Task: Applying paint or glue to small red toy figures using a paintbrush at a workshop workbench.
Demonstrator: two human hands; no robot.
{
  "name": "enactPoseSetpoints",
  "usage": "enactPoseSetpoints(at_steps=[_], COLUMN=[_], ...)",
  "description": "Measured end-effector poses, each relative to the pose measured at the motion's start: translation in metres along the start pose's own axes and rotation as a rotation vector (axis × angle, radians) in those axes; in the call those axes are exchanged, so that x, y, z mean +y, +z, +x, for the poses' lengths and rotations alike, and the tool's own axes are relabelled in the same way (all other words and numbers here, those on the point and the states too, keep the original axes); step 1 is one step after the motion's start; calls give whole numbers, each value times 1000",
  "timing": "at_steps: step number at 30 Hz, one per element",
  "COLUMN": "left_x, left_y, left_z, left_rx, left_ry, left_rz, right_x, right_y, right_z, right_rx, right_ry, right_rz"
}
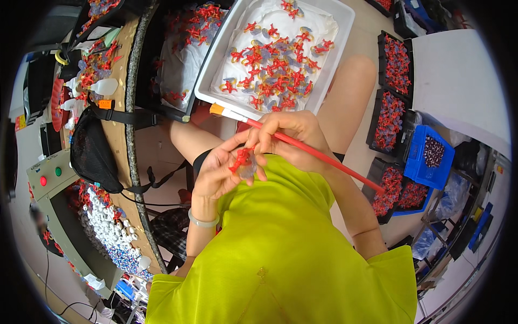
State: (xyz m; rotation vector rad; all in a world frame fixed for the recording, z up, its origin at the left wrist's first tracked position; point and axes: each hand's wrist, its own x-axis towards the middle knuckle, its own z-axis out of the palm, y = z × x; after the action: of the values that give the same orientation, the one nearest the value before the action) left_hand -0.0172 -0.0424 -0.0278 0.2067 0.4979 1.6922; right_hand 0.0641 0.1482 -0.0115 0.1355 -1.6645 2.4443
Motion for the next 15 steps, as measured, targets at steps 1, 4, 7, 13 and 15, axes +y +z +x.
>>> enactPoseSetpoints(at_steps=[1,4,7,13,15], left_x=[-1,-1,-11,-15,-16], left_y=[2,16,7,12,14], left_z=[1,8,9,9,8], left_rx=[-12,230,366,492,509], left_ry=[23,131,248,408,426], left_rz=[-56,124,260,446,477], right_x=[-1,-3,-14,-36,-37], right_y=[0,4,8,12,13], right_z=[1,4,6,-3,-4], right_rx=[-6,115,298,156,104], right_ry=[57,93,70,63,90], right_rz=[19,-130,-293,-395,-611])
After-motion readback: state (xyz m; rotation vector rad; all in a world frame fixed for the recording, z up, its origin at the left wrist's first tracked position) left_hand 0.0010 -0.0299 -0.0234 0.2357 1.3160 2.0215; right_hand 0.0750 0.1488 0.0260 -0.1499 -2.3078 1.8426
